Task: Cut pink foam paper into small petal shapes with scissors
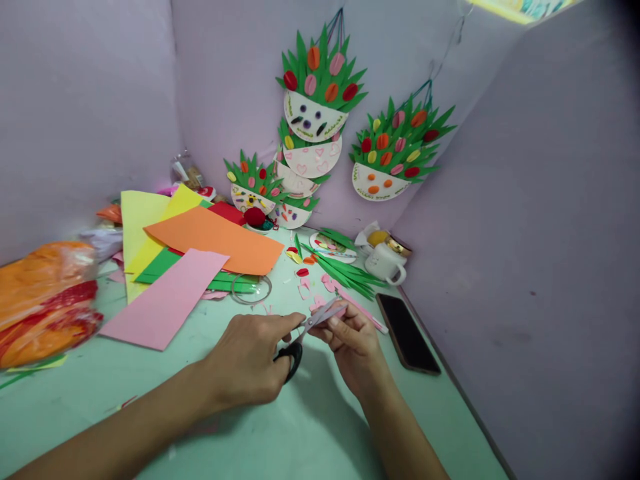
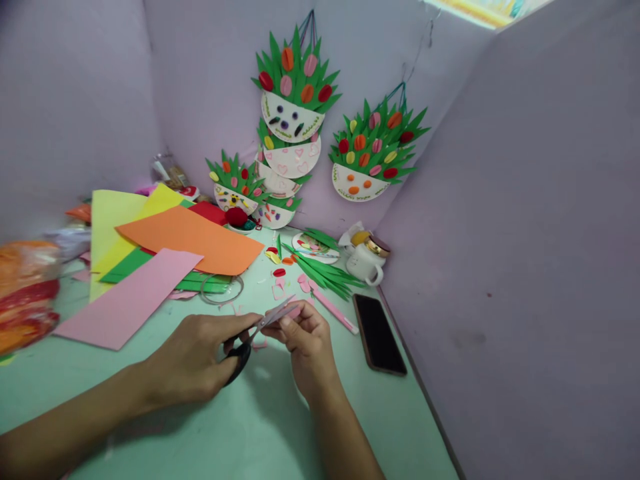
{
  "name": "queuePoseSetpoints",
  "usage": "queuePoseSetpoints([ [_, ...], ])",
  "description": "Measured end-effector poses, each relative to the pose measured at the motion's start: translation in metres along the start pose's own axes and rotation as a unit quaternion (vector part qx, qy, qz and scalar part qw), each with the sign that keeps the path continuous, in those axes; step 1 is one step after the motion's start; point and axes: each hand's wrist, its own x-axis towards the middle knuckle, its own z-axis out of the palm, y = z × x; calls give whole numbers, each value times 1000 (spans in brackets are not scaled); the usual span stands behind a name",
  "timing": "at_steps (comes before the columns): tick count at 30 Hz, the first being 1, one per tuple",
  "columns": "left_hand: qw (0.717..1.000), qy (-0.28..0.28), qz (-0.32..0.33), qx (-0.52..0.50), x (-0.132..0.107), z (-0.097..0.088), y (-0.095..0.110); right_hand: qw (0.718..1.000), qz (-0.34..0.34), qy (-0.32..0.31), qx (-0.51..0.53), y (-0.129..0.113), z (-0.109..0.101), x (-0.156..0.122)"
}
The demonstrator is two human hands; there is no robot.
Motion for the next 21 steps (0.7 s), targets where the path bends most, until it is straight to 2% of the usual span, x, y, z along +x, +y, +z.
queuePoseSetpoints([
  [21,1000,4,15,-17,0,0,-2,1000,2,-2,4,0,-2,2],
])
